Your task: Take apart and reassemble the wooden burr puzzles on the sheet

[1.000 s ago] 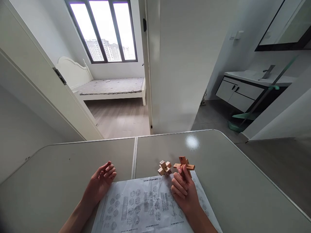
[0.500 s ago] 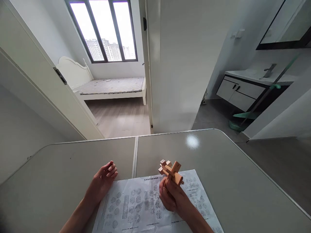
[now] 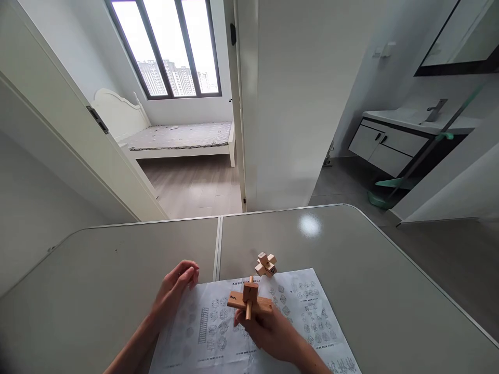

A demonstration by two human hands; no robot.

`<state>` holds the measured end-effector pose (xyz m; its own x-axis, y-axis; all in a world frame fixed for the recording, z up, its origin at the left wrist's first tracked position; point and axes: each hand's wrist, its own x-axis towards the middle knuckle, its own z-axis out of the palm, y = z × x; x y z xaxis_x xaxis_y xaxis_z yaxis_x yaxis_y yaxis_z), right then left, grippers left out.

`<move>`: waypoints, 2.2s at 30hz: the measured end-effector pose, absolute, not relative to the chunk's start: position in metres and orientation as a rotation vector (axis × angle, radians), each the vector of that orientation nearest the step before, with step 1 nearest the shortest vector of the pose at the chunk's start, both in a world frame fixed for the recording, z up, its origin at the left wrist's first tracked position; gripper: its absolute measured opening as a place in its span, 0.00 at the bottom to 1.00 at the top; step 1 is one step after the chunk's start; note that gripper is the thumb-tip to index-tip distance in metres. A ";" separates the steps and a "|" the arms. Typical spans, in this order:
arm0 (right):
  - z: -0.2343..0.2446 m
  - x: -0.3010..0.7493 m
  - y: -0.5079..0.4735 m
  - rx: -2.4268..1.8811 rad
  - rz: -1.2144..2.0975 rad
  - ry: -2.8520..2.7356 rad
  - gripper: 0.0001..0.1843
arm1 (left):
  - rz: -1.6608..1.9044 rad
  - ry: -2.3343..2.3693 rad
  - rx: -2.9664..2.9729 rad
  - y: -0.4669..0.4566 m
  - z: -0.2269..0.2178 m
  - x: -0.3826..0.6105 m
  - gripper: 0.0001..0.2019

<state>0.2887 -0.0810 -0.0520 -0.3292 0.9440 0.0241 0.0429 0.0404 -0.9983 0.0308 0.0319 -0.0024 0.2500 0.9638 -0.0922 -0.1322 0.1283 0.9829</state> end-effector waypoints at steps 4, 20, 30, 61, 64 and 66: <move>-0.048 0.285 -0.081 -0.979 1.298 -1.570 0.15 | 0.892 0.940 1.675 0.010 0.014 0.046 0.07; -0.038 0.283 -0.083 -0.923 1.198 -1.808 0.15 | 0.527 0.667 1.789 -0.032 -0.009 0.081 0.51; -0.037 0.282 -0.083 -0.963 1.149 -1.847 0.17 | 0.607 0.659 1.812 -0.033 -0.012 0.083 0.49; -0.035 0.284 -0.083 -1.080 1.293 -1.428 0.19 | 0.735 0.712 1.456 -0.032 0.009 0.089 0.40; -0.035 0.284 -0.082 -1.100 1.247 -1.417 0.18 | 0.750 0.784 1.453 -0.034 0.014 0.092 0.37; -0.036 0.284 -0.082 -1.106 1.224 -1.409 0.17 | 0.761 0.816 1.441 -0.035 0.015 0.093 0.36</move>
